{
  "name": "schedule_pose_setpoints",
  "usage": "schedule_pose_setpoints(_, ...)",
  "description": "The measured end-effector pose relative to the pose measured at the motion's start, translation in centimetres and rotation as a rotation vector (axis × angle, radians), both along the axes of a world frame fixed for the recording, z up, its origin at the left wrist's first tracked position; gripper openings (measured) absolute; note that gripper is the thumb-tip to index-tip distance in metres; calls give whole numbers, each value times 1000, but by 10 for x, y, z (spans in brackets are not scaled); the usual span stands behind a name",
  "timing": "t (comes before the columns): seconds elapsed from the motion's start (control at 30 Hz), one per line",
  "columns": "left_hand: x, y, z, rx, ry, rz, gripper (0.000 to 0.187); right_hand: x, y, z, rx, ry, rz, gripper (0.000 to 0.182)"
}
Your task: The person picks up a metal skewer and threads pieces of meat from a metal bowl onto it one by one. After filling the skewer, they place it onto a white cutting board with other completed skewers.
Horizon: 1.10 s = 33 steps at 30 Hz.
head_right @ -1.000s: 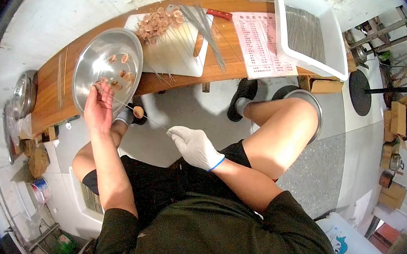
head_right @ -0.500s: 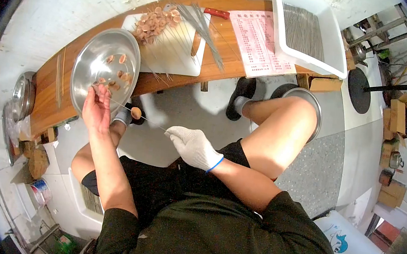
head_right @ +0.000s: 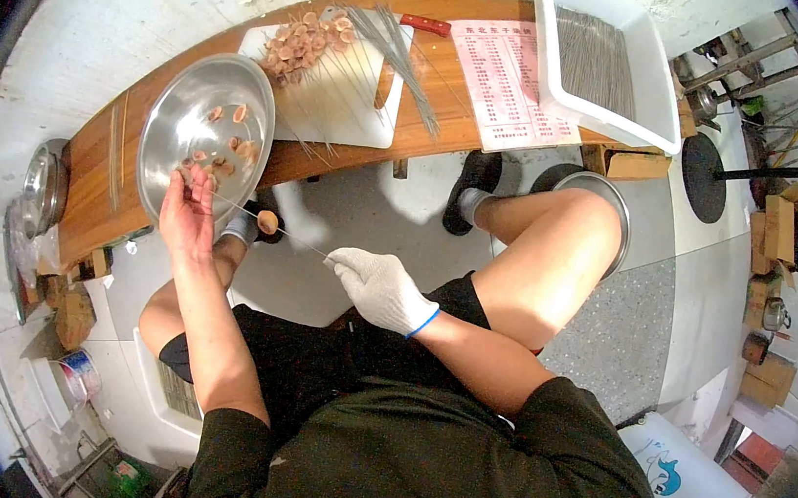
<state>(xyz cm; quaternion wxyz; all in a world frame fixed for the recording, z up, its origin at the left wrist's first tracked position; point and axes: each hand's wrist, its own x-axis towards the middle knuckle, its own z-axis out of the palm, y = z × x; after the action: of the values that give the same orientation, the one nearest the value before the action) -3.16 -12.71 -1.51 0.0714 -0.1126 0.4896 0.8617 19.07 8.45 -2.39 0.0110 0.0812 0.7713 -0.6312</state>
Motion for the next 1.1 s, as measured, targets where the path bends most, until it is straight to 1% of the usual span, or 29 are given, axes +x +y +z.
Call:
schedule_pose_setpoints(0.13,0,1,0,10,-2,27,23,1,-1,1,-42,-16,-10,22)
schedule_pose_setpoints(0.27,0,2,0,10,-19,50,23,1,0,1,-30,-18,-4,22)
schedule_pose_setpoints(0.53,0,2,0,-63,5,11,23,1,0,3,-31,-11,-4,22)
schedule_pose_setpoints(0.63,0,2,-2,-85,26,3,24,2,-2,-1,-70,-16,-21,22)
schedule_pose_setpoints(0.77,2,3,-2,-112,43,5,24,2,-1,1,-24,-19,-11,22)
schedule_pose_setpoints(0.93,1,1,-6,-120,74,-10,24,1,0,2,-1,-9,2,22)
schedule_pose_setpoints(1.1,2,2,-6,-117,71,-11,24,1,-1,3,-34,-10,-4,22)
